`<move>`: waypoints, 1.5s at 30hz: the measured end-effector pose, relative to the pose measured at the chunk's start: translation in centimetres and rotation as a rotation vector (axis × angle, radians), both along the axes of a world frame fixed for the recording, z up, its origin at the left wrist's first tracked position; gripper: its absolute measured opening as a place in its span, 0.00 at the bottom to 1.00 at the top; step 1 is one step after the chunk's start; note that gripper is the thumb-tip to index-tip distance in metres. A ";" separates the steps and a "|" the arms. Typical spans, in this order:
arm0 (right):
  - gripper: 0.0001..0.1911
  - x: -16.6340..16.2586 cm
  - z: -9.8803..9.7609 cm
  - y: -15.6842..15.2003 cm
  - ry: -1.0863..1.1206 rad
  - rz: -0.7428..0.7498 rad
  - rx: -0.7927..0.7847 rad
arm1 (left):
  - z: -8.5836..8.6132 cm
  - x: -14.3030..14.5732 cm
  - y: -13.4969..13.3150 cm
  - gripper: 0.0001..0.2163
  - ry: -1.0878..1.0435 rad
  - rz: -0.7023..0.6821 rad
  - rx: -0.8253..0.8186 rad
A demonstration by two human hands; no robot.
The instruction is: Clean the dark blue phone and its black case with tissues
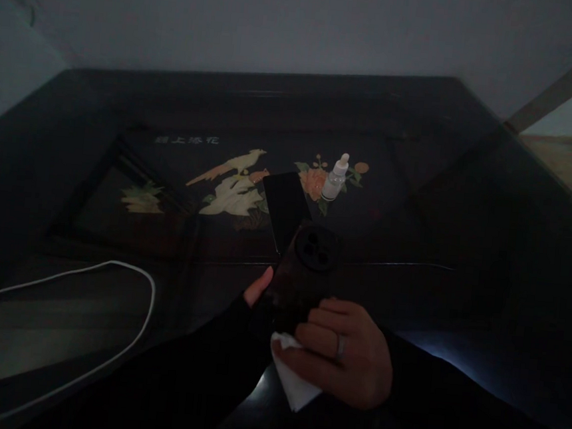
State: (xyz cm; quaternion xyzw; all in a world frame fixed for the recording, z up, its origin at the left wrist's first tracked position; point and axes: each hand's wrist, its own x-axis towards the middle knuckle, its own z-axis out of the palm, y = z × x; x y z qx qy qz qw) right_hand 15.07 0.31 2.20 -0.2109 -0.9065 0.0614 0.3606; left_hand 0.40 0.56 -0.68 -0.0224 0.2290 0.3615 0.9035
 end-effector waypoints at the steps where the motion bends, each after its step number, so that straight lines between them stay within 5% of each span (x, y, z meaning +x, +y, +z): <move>1: 0.06 0.4 -0.2 0.3 0.003 -0.033 -0.008 | 0.0 0.0 0.0 0.24 -0.008 -0.007 -0.009; 6: 0.10 2.7 -1.4 2.4 0.002 -0.296 -0.117 | 0.0 0.3 -0.2 0.28 -0.024 -0.050 -0.035; 13: 0.08 -0.1 0.5 -0.1 0.017 0.005 -0.013 | 0.2 0.6 0.5 0.30 -0.002 -0.050 -0.033; 21: 0.10 2.8 -1.2 2.6 -0.048 -0.313 -0.130 | -0.1 -0.1 0.3 0.29 -0.014 -0.027 -0.040; 29: 0.09 0.8 0.2 1.0 -0.046 0.022 -0.014 | -1.8 0.9 0.2 0.23 0.028 0.147 -0.008; 37: 0.09 3.8 -1.4 3.6 -0.035 -0.333 -0.188 | 0.2 -0.8 0.0 0.29 -0.159 -0.022 -0.023; 42: 0.10 3.0 -0.7 2.7 -0.075 -0.113 -0.090 | -0.1 -0.5 -0.2 0.28 -0.139 0.008 -0.113; 45: 0.10 3.2 -0.6 3.0 -0.079 -0.133 -0.111 | -0.2 -0.5 -0.2 0.30 -0.116 -0.021 -0.076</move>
